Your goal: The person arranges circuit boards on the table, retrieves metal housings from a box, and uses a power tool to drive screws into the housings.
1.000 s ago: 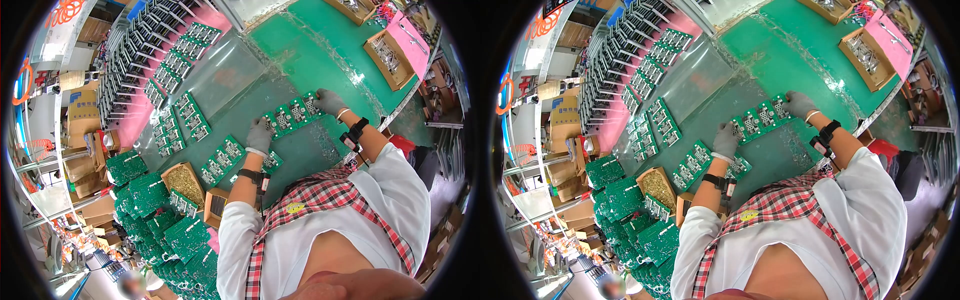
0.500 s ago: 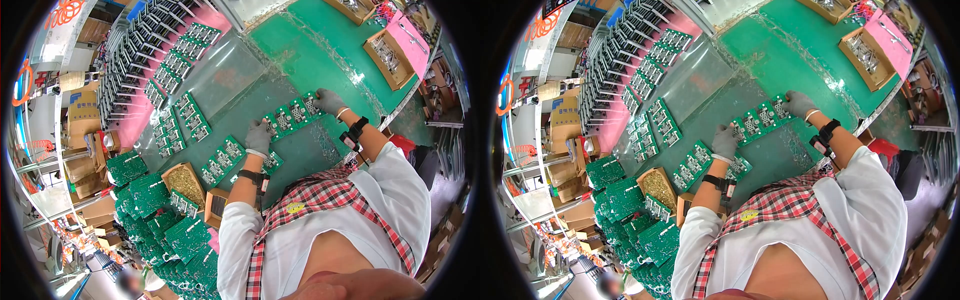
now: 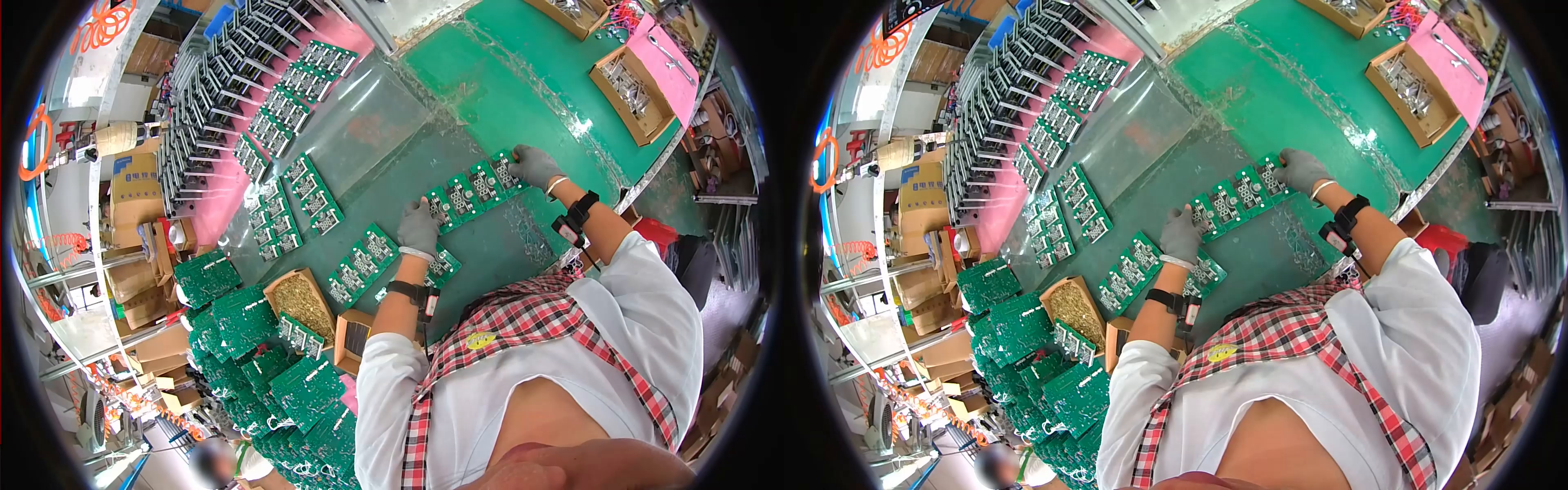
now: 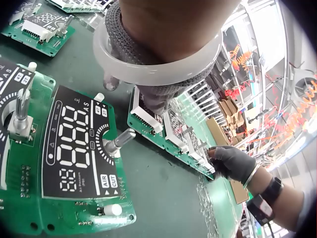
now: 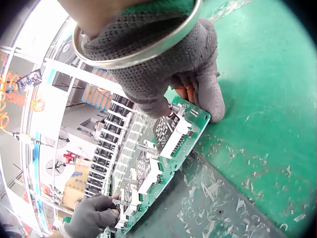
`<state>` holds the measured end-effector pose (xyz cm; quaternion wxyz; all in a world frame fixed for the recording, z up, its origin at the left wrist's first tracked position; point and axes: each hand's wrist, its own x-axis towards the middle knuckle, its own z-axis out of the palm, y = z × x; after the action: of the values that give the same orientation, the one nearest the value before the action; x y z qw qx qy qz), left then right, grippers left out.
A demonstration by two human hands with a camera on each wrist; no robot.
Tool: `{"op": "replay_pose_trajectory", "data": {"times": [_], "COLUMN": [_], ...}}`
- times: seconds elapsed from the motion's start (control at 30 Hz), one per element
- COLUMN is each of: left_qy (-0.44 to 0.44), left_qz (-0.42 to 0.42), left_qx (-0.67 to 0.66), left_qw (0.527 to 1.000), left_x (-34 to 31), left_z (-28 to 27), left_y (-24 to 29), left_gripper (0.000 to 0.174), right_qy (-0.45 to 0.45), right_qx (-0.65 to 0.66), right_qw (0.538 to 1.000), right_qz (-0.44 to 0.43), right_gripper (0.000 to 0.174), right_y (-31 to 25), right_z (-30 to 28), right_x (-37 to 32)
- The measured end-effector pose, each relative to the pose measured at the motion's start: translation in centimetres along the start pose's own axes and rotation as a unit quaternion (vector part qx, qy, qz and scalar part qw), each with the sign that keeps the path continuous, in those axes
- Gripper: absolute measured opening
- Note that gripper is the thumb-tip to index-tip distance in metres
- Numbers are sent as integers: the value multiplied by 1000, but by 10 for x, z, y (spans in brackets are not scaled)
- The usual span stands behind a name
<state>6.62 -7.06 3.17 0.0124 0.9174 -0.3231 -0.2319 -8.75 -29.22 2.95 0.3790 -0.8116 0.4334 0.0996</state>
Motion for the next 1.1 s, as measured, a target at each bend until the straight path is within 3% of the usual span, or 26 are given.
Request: {"op": "replay_pose_trajectory", "data": {"times": [0.1,0.2,0.3,0.4,0.5,0.7,0.8,0.9,0.93,1.0,1.1], "left_qy": [29,118,12,26,81,94,166,167,105,-22,-38], "left_qz": [29,6,-10,-5,67,10,18,85,50,-25,-56], "left_qx": [3,-32,-26,-8,7,-91,-106,-169,-288,-509,-724], "left_qw": [999,993,1000,1000,994,991,980,968,951,860,687], "left_x": [-2,-2,1,-5,-9,9,5,10,16,20,1], "left_z": [9,23,9,4,12,8,7,15,23,26,7], "left_y": [-4,-10,-6,-2,-10,-4,4,-14,-25,-38,-35], "left_gripper": [49,48,46,42,35,18,13,9,7,6,6], "right_qy": [4,-8,-8,-10,-7,-8,-8,-5,-2,3,-7], "right_qx": [-1,0,2,-6,-14,-11,-16,-4,1,11,18], "right_qw": [1000,1000,1000,1000,1000,1000,1000,1000,1000,1000,999], "right_qz": [-3,15,8,12,18,17,25,28,25,17,36], "right_gripper": [37,40,40,40,40,39,39,39,40,40,40], "right_y": [2,-1,1,-4,-1,2,0,2,4,7,2], "right_z": [2,-1,1,-3,1,3,1,4,7,10,7], "right_x": [1,-1,0,-3,0,2,1,2,3,4,1]}}
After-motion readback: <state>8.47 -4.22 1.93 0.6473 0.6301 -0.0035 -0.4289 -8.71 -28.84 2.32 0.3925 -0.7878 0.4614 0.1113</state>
